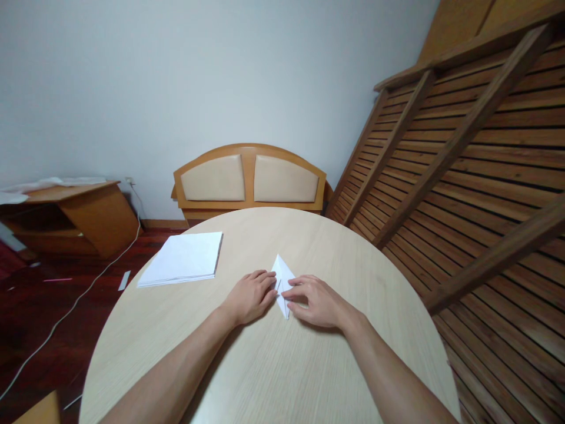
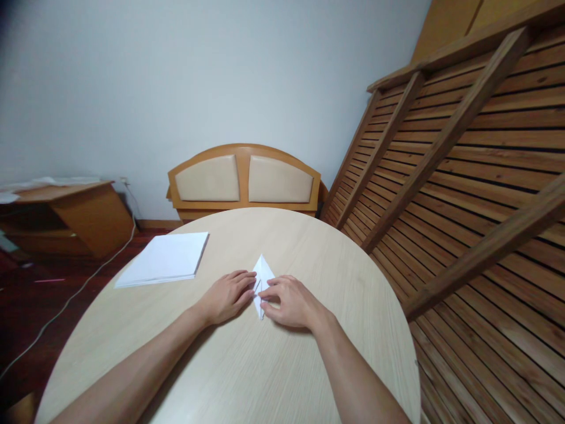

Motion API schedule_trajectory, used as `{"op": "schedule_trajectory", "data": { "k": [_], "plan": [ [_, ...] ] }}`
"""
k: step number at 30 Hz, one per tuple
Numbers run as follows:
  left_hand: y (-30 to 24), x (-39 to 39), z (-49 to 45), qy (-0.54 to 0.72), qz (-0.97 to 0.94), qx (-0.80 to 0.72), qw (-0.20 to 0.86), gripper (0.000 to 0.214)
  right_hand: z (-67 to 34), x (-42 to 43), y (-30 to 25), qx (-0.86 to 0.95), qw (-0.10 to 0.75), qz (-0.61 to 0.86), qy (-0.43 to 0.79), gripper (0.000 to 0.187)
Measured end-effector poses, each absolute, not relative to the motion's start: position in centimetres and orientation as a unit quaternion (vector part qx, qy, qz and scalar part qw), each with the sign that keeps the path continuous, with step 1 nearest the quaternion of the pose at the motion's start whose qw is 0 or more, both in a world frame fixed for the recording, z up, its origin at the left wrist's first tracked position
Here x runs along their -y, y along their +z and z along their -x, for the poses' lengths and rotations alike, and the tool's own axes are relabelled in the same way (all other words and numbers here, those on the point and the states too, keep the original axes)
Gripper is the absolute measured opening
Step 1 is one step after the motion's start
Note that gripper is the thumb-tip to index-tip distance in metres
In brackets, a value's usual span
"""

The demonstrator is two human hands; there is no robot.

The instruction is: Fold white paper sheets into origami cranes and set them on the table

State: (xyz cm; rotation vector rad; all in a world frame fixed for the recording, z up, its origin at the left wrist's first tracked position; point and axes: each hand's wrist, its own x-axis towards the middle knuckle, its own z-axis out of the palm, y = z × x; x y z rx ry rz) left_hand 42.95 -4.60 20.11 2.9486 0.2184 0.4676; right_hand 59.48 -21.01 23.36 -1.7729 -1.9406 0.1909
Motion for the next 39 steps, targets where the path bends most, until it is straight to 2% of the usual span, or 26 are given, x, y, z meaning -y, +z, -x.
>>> {"op": "schedule_trajectory", "data": {
  "k": [5,10,16,21,39],
  "plan": [
    [20.3,4.6,-43.1,0.171,-0.98,-0.06,0.077,0.028,-59.1,20.7,22.4,0.688,0.325,0.63,0.158,0.024],
    [20.0,4.5,-43.1,0.186,-0.979,-0.044,0.076,0.026,-60.6,20.4,21.5,0.661,0.356,0.651,0.113,0.026],
    [19.9,4.5,-43.1,0.185,-0.977,-0.006,0.107,0.027,-61.6,20.0,20.4,0.618,0.343,0.707,0.03,0.018],
    [20.9,5.0,-42.9,0.16,-0.979,0.013,0.126,0.028,-61.3,20.1,20.3,0.618,0.319,0.717,0.038,0.019],
    [21.5,5.3,-42.7,0.136,-0.98,0.072,0.129,0.03,-61.2,19.1,19.5,0.561,0.348,0.75,0.034,0.011]
  ]
}}
